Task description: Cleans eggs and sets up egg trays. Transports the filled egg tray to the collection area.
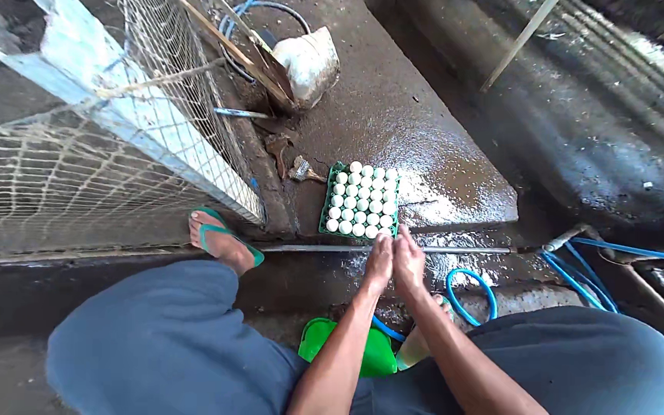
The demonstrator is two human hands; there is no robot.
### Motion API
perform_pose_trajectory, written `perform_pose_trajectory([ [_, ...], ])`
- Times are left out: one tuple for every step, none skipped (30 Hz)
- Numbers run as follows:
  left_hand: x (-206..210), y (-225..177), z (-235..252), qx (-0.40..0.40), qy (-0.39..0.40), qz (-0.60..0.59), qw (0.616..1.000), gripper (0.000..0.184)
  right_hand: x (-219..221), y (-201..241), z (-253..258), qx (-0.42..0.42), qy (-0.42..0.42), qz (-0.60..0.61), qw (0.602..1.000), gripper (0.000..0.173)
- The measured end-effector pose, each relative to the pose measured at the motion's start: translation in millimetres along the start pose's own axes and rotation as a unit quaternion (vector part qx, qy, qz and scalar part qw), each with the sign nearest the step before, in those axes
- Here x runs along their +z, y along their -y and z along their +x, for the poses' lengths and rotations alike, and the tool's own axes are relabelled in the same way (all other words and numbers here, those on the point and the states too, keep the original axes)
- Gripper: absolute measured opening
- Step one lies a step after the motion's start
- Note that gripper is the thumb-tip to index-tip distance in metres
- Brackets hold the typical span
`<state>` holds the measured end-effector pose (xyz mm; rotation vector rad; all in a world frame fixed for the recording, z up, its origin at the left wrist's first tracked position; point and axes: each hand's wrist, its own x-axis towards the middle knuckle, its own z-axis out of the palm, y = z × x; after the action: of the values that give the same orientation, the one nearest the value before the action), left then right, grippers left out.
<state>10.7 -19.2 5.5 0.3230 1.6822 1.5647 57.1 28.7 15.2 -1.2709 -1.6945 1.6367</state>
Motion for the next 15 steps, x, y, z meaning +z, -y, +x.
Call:
perform_pose_trajectory([
  [-3,2,1,-0.003,0.001,-0.007,1.0,0.043,1,-3,-4,-0.018,0.014,-0.003,1.0,0.042],
  [-4,2,1,-0.008,0.01,-0.007,1.0,0.044,2,-5,-1,-0.02,0.013,-0.004,1.0,0.041],
  [-4,-1,2,-0.018,0.022,0.001,1.0,0.046,2,-2,8,0.005,0.003,-0.002,1.0,0.041],
  [-2,-3,2,-0.019,0.027,0.009,0.999,0.048,2,1,16,0.041,-0.012,0.007,0.999,0.04],
  [0,-3,0,-0.021,0.015,0.006,1.0,0.047,3,1,17,0.055,-0.025,0.004,0.998,0.04],
  [0,-2,-1,-0.021,-0.003,-0.006,1.0,0.047,4,0,10,0.044,-0.024,-0.006,0.999,0.041],
  [-1,-1,0,-0.019,-0.017,-0.013,1.0,0.044,5,-1,1,0.019,0.0,-0.017,1.0,0.042],
  [-4,1,1,-0.022,-0.021,-0.015,0.999,0.041,5,-5,-5,-0.012,0.022,-0.028,0.999,0.044],
  [-7,1,1,-0.031,-0.013,-0.012,0.999,0.041,5,-6,-4,-0.023,0.033,-0.034,0.999,0.044],
  [-9,-2,1,-0.047,0.005,-0.007,0.999,0.045,4,-4,5,-0.004,0.035,-0.03,0.999,0.044],
  [-10,-4,0,-0.064,0.022,-0.005,0.998,0.049,1,1,16,0.05,0.034,-0.008,0.998,0.044],
  [-9,-3,-2,-0.078,0.031,-0.004,0.996,0.048,-2,2,26,0.112,0.032,0.026,0.993,0.045],
  [-8,-1,-2,-0.088,0.036,-0.012,0.995,0.044,-4,2,32,0.161,0.036,0.068,0.984,0.046],
  [-9,0,-2,-0.097,0.041,-0.033,0.994,0.041,-5,2,34,0.19,0.038,0.111,0.975,0.045],
  [-11,-1,0,-0.102,0.051,-0.052,0.992,0.038,-5,3,33,0.199,0.027,0.149,0.968,0.044],
])
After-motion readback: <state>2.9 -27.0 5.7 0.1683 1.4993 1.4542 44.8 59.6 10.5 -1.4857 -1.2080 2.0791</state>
